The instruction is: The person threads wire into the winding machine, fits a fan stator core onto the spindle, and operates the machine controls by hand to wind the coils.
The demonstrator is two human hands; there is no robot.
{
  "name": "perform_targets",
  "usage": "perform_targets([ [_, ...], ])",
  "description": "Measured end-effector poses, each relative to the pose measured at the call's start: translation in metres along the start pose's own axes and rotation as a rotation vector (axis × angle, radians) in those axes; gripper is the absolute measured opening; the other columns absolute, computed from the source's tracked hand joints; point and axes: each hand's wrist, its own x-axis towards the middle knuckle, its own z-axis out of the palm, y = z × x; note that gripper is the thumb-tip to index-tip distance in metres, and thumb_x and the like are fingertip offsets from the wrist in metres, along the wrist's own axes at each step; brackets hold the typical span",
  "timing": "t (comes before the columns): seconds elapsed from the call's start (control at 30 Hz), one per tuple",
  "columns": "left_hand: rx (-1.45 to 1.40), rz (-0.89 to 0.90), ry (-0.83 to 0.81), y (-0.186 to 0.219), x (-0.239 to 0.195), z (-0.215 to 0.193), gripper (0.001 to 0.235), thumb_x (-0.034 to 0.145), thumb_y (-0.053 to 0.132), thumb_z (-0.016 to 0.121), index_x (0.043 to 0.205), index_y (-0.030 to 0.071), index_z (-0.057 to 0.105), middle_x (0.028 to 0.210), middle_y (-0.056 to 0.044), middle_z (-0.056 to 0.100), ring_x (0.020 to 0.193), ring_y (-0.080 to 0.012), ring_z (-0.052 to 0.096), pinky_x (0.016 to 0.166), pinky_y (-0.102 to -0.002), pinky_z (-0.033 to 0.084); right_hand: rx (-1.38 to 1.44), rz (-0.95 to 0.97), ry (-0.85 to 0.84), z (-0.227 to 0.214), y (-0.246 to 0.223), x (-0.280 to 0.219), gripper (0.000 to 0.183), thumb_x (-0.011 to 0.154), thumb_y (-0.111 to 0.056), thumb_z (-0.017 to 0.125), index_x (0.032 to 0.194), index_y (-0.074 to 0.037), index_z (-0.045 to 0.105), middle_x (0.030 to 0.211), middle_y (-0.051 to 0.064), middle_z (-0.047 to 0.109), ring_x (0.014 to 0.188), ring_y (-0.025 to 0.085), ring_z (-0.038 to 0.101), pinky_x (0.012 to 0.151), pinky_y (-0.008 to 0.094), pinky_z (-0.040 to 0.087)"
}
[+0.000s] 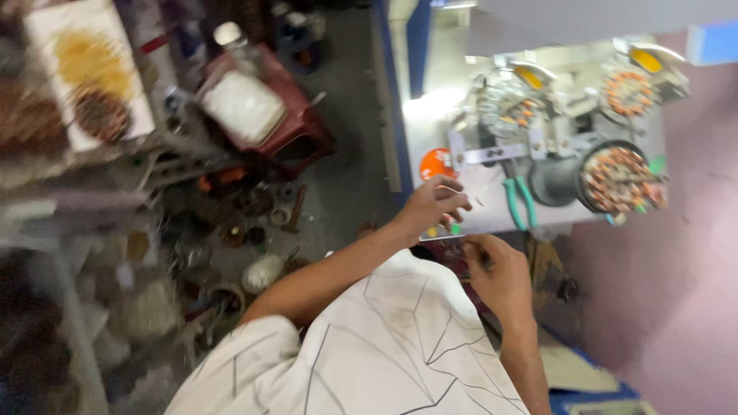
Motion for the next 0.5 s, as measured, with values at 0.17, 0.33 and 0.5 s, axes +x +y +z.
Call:
perform_targets([
  [0.17,0.496,0.256,0.043,-0.004,-0.016,-0.013,0.038,0.087,0.014,0.074,0.120,-0.001,0.061,0.100,-0.012,0.073,0.079,-0.0160,0.072,0.063,-0.030,0.060,-0.146,-0.049,-0.201,0.007,0.019,0.032,0.016,0.096,-0.014,0.070,0.108,-0.005,0.076,0.082,0.016,0.072,0.067,0.025,0.070,0.065,0.037,0.053],
  [0.33,0.202,0.179,0.126,-0.008,-0.021,-0.048,0.033,0.085,0.005,0.074,0.114,-0.005,0.061,0.082,-0.017,0.077,0.065,-0.0179,0.071,0.060,-0.031,0.060,-0.129,-0.204,-0.361,0.027,0.020,0.047,0.020,0.091,-0.013,0.071,0.108,-0.007,0.079,0.077,0.016,0.073,0.065,0.023,0.071,0.064,0.035,0.054],
  [0.5,0.207,0.176,0.158,-0.009,-0.014,-0.110,0.039,0.084,0.002,0.075,0.115,-0.005,0.054,0.079,-0.016,0.075,0.063,-0.0170,0.070,0.057,-0.030,0.060,-0.115,-0.155,-0.540,0.045,0.018,0.072,0.017,0.087,-0.014,0.071,0.101,-0.005,0.076,0.080,0.010,0.076,0.060,0.018,0.075,0.055,0.033,0.056],
])
